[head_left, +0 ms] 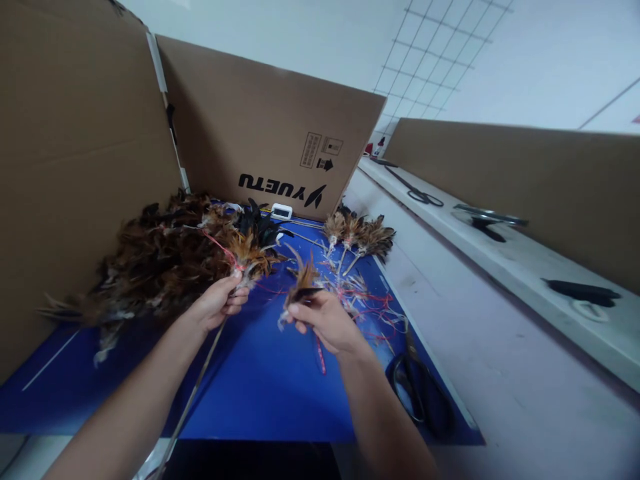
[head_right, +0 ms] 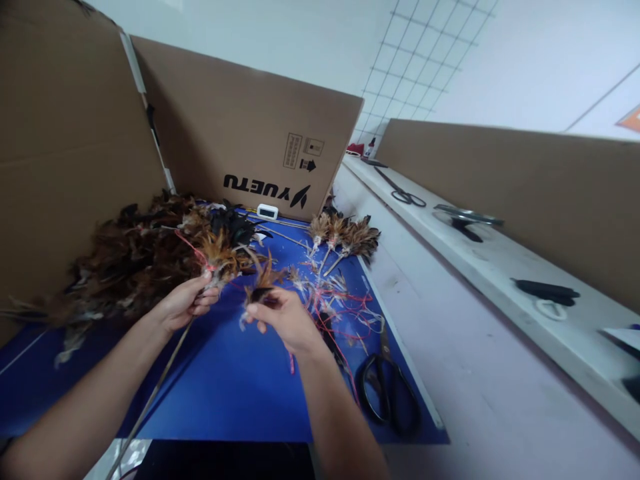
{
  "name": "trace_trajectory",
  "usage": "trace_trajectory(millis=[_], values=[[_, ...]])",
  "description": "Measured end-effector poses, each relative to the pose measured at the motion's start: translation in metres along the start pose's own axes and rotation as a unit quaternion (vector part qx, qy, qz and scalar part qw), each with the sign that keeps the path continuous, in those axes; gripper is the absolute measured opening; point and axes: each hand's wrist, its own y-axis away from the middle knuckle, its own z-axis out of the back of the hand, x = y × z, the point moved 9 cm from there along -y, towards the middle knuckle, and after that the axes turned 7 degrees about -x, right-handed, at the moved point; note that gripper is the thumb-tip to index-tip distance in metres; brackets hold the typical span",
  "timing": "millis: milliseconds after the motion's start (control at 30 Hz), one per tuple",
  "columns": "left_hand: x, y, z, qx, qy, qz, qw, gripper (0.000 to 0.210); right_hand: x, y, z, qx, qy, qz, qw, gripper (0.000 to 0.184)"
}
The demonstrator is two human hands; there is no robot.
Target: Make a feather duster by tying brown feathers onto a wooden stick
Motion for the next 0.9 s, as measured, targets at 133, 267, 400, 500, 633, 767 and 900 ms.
trace_trajectory(millis=[133, 267, 400, 500, 633, 767, 900], values=[[0.004, 0.002, -0.005, -0.007, -0.024, -0.006, 1.000, 0.033, -0.002, -0.034, -0.019, -0.044, -0.046, 0.025, 0.998, 0.028], [0.005, 0.004, -0.011, 0.009, -0.055, -0.014, 0.998, 0.031, -0.011, -0.059, -0.031, -0.080, -0.050, 0.028, 0.995, 0.032], [0.005, 0.006, -0.014, 0.015, -0.074, -0.014, 0.997, 0.031, -0.017, -0.071, -0.032, -0.115, 0.008, 0.042, 0.992, 0.033], [0.005, 0.008, -0.016, 0.013, -0.076, -0.017, 0.997, 0.032, -0.021, -0.076, -0.029, -0.128, 0.054, 0.056, 0.989, 0.031], [0.005, 0.010, -0.016, 0.001, -0.092, -0.025, 0.995, 0.034, -0.029, -0.079, -0.026, -0.140, 0.079, 0.059, 0.985, 0.025], [0.004, 0.010, -0.015, -0.005, -0.109, -0.035, 0.993, 0.037, -0.033, -0.080, -0.024, -0.152, 0.078, 0.063, 0.983, 0.025], [0.004, 0.011, -0.015, -0.011, -0.119, -0.044, 0.992, 0.042, -0.036, -0.079, -0.022, -0.165, 0.076, 0.048, 0.982, 0.025]])
